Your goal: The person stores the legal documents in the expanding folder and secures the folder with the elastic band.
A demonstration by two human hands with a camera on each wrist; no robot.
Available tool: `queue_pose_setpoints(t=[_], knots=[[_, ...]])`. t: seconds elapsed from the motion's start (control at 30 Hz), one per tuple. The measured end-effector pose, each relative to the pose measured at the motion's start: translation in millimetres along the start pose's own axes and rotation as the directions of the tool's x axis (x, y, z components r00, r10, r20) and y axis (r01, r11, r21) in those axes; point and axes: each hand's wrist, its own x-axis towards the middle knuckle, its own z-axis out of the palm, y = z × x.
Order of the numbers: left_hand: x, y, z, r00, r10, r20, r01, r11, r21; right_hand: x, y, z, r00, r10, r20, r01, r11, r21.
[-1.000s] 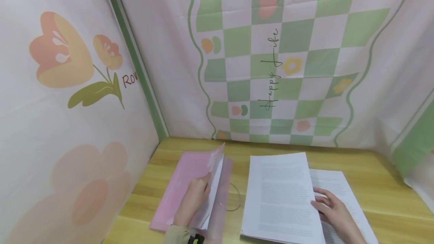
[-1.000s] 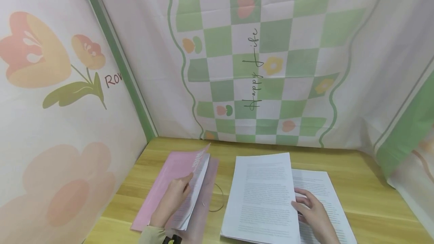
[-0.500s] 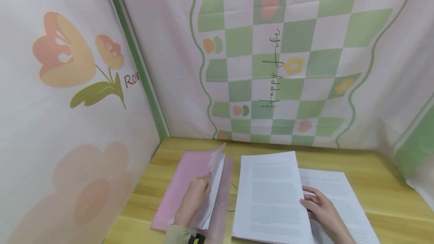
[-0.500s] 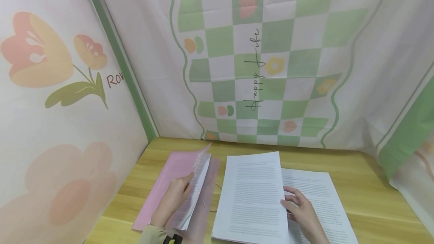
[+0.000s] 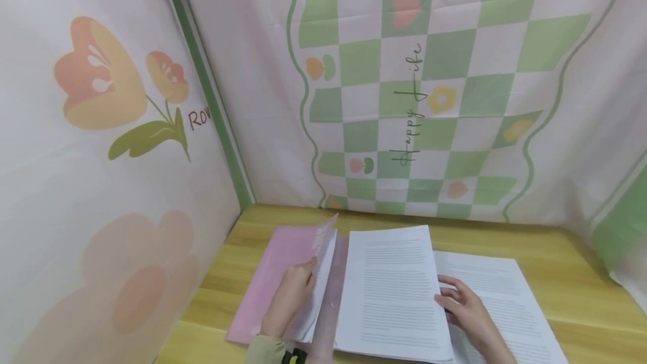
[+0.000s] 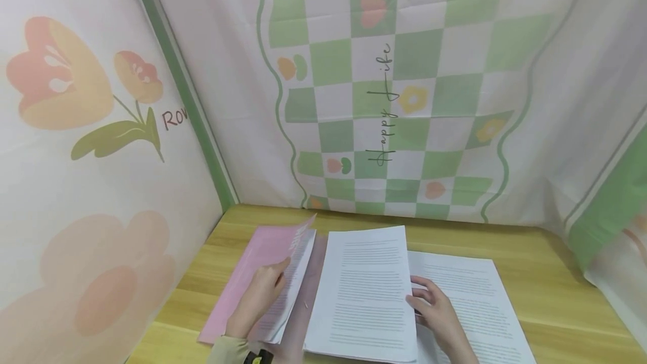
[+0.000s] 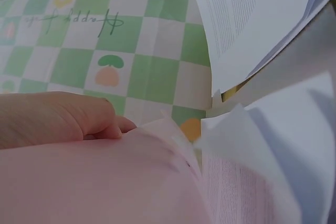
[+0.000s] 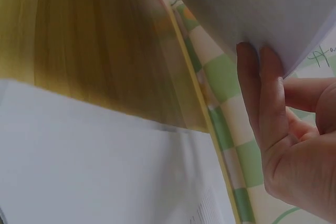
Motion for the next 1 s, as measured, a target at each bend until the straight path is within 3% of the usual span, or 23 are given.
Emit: queue_pose_setpoints(t=[0.23,0.63,1.0], knots=[[0.3,0.9,-2.4,1.0,-0.001,-0.008,0.001,1.0,0.002,0.8,-3.9,8.3,1.0,-0.007,0.004,0.007,1.0,0.017],[0.9,-1.1,-2.5,0.997,0.06,-0.039,-0.058,0.997,0.048,3.3,-7.5,19.5,0.999,-0.029,0.021,0.028,0.998,0.047],[-0.3,-0.5,-2.9,1.0,0.003,-0.017,-0.002,0.999,0.041,7.3,-10.0,34.3,0.998,-0.031,0.051,0.028,0.998,0.061]])
